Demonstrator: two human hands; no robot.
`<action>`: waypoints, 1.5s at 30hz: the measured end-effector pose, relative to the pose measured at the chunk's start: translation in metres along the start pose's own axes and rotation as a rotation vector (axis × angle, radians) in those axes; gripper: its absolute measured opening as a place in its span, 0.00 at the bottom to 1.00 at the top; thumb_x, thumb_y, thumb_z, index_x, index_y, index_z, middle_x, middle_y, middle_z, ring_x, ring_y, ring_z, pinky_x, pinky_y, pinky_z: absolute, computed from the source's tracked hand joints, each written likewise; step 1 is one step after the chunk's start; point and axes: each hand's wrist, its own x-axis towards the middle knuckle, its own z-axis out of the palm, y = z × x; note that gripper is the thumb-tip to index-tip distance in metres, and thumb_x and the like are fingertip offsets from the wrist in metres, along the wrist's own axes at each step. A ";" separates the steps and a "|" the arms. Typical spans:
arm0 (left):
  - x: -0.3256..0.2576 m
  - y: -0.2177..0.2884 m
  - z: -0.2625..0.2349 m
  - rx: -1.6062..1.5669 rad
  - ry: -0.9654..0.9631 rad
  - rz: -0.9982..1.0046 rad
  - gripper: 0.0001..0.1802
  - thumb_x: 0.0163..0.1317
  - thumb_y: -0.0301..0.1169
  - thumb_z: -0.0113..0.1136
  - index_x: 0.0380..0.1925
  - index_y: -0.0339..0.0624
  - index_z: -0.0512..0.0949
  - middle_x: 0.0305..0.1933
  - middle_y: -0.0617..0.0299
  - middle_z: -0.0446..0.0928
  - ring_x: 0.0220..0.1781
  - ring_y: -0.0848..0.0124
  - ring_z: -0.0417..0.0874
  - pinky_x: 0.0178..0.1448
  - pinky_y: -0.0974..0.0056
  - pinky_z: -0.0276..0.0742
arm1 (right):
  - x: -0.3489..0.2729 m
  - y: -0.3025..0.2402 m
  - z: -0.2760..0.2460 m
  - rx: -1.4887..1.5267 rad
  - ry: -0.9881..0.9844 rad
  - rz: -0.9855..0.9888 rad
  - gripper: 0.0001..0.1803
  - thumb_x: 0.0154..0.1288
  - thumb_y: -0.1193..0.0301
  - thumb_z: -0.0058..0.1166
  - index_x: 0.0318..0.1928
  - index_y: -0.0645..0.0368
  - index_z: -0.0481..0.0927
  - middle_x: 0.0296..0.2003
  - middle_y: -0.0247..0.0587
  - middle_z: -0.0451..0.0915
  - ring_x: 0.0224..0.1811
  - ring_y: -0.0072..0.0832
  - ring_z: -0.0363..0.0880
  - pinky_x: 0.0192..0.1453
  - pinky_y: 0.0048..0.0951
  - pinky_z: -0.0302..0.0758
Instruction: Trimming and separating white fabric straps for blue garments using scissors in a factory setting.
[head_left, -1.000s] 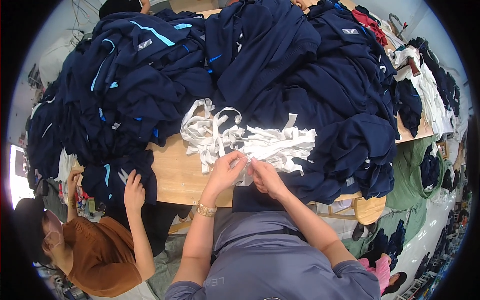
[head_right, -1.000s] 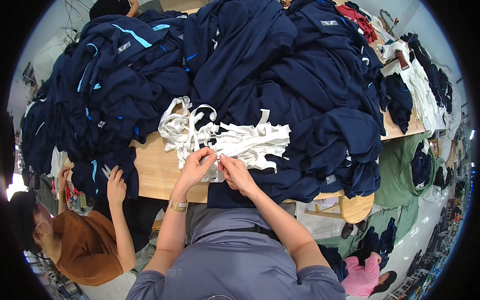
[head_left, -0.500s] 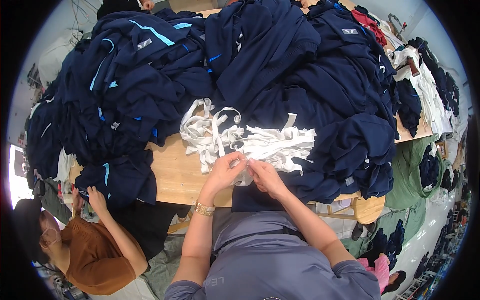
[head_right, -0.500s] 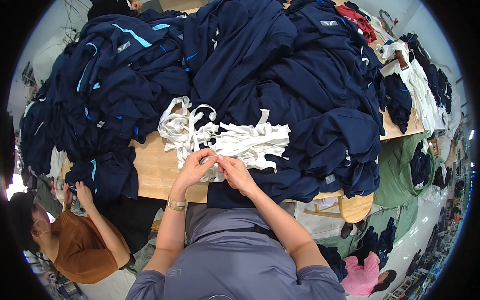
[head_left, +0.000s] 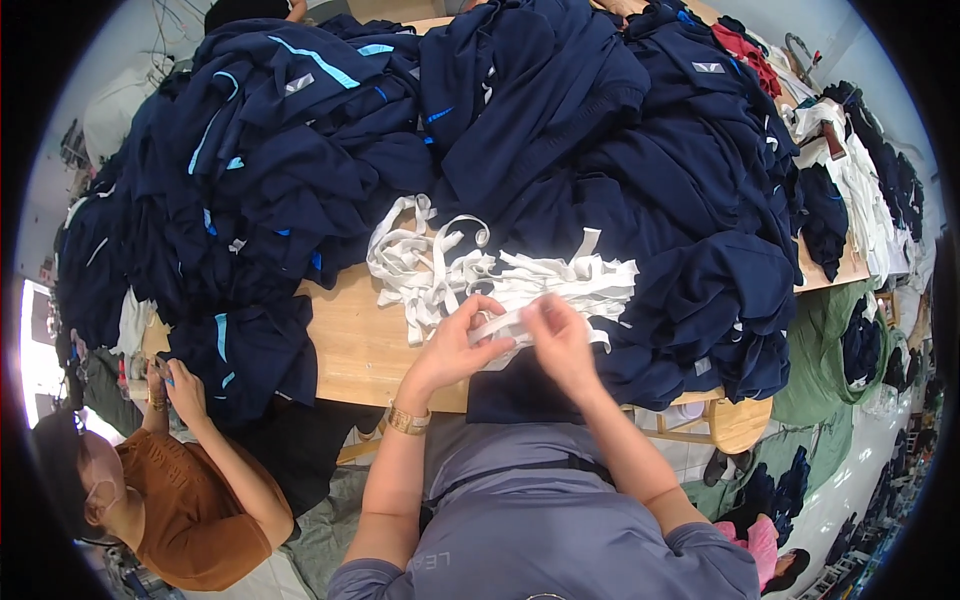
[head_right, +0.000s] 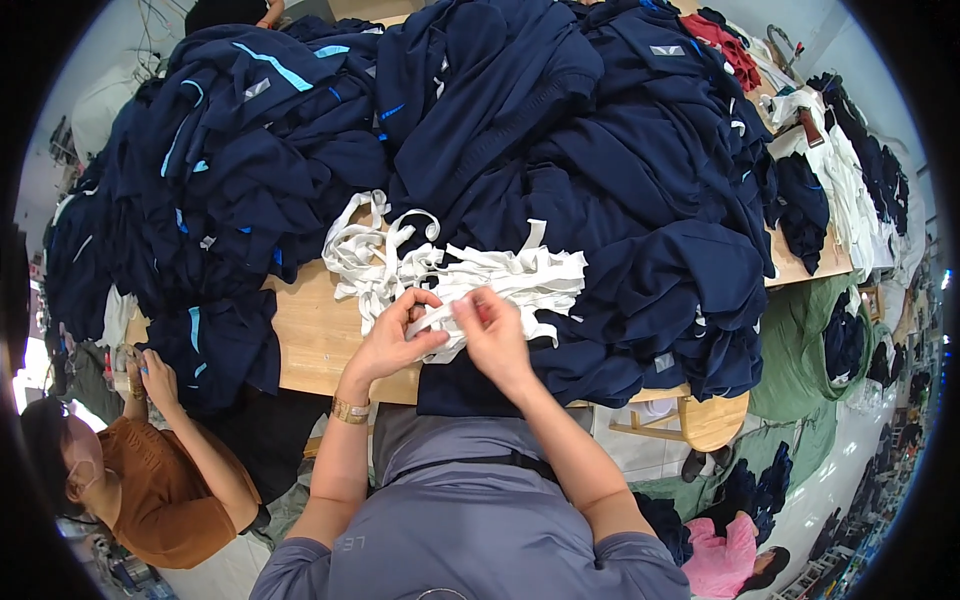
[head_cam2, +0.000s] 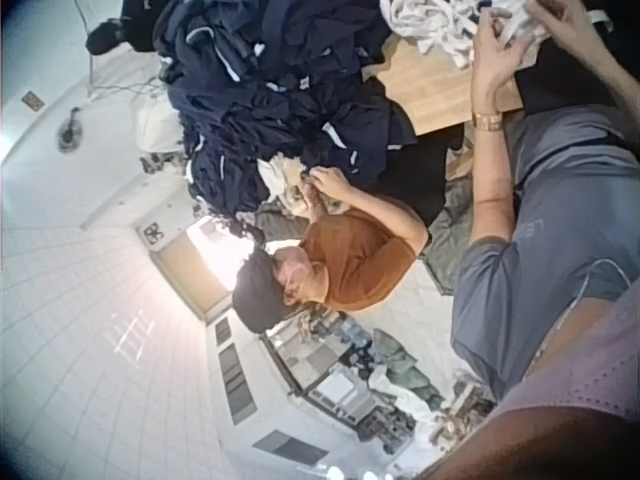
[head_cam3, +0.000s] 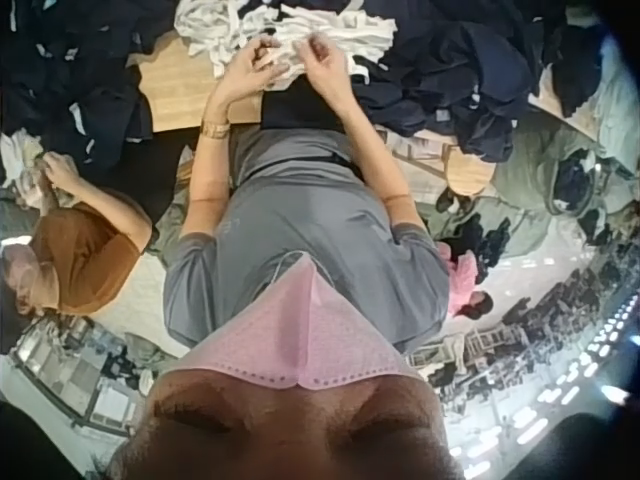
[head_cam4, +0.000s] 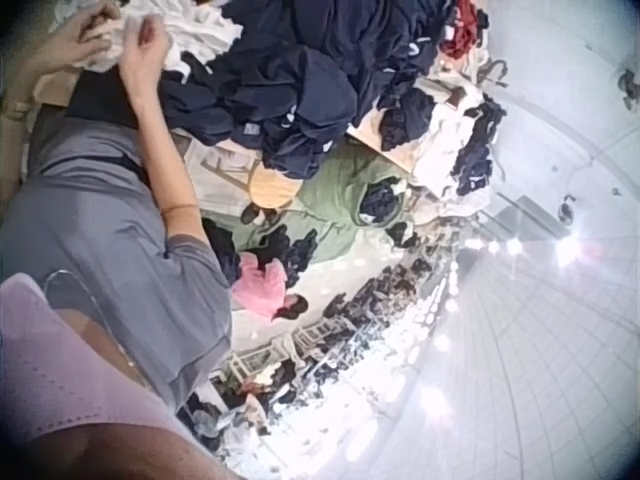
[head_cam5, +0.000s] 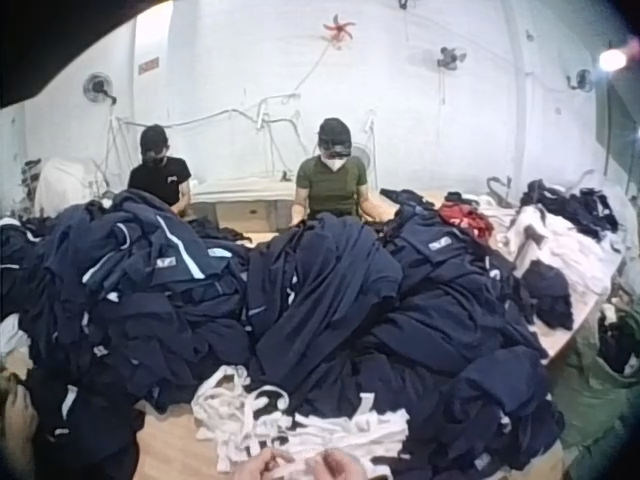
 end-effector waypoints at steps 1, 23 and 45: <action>0.002 -0.009 -0.003 -0.034 0.044 0.062 0.10 0.57 0.33 0.58 0.33 0.39 0.73 0.23 0.68 0.69 0.27 0.81 0.67 0.31 0.73 0.64 | 0.006 -0.006 -0.008 -0.005 0.084 -0.041 0.10 0.63 0.69 0.52 0.29 0.62 0.71 0.20 0.23 0.67 0.22 0.10 0.61 0.24 0.15 0.58; 0.042 -0.044 -0.052 0.088 0.360 0.102 0.13 0.62 0.36 0.51 0.38 0.37 0.77 0.31 0.57 0.79 0.35 0.71 0.79 0.40 0.68 0.72 | 0.041 -0.006 -0.109 -0.569 0.608 -0.224 0.12 0.57 0.68 0.57 0.34 0.65 0.74 0.20 0.34 0.71 0.21 0.18 0.63 0.26 0.21 0.65; 0.067 0.134 -0.058 0.362 0.300 0.540 0.11 0.56 0.32 0.58 0.28 0.34 0.74 0.18 0.65 0.72 0.20 0.83 0.67 0.23 0.74 0.61 | 0.084 -0.074 0.020 0.349 -0.102 -0.003 0.12 0.58 0.71 0.58 0.41 0.62 0.74 0.12 0.20 0.62 0.09 0.08 0.53 0.12 0.16 0.47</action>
